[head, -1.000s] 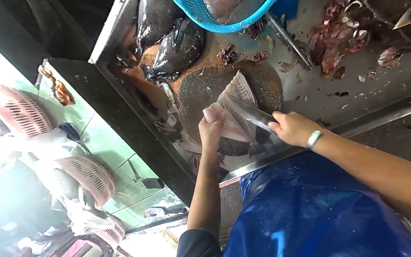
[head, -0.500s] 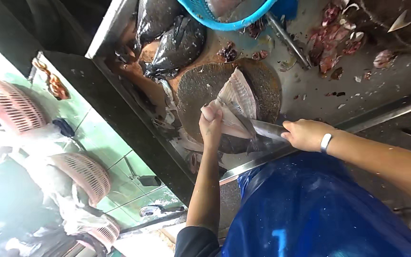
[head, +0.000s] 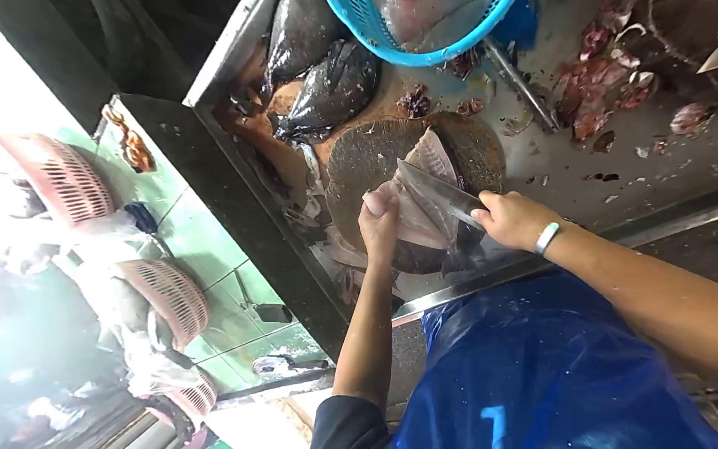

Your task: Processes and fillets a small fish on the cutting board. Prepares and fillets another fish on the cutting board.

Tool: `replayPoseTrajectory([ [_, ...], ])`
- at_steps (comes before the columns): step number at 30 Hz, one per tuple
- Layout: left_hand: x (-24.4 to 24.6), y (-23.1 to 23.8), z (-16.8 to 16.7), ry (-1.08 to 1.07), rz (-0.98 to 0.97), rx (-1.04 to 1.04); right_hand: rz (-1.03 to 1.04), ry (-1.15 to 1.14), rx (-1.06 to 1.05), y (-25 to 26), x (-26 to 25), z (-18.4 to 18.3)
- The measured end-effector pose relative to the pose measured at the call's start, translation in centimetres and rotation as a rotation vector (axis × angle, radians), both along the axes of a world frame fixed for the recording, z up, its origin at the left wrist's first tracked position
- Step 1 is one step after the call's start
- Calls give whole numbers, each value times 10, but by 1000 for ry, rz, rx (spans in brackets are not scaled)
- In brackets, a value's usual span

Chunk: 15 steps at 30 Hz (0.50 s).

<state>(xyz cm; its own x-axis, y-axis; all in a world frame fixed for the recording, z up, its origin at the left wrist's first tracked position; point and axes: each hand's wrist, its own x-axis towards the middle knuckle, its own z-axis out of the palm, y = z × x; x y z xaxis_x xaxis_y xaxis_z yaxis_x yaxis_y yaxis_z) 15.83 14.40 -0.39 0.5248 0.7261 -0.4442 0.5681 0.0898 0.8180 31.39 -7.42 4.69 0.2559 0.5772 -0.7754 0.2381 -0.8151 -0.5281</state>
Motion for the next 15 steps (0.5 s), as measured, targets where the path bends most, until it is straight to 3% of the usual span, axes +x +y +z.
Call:
replayPoseTrajectory([
  [4, 1, 2, 0, 17, -3, 11, -9, -30, -8, 44, 0, -14],
  [10, -4, 5, -4, 122, -13, 152, 62, -1, -29, 26, 2, -5],
  [15, 0, 2, -3, 191, -57, 238, -2, -64, -52, 71, -2, -5],
])
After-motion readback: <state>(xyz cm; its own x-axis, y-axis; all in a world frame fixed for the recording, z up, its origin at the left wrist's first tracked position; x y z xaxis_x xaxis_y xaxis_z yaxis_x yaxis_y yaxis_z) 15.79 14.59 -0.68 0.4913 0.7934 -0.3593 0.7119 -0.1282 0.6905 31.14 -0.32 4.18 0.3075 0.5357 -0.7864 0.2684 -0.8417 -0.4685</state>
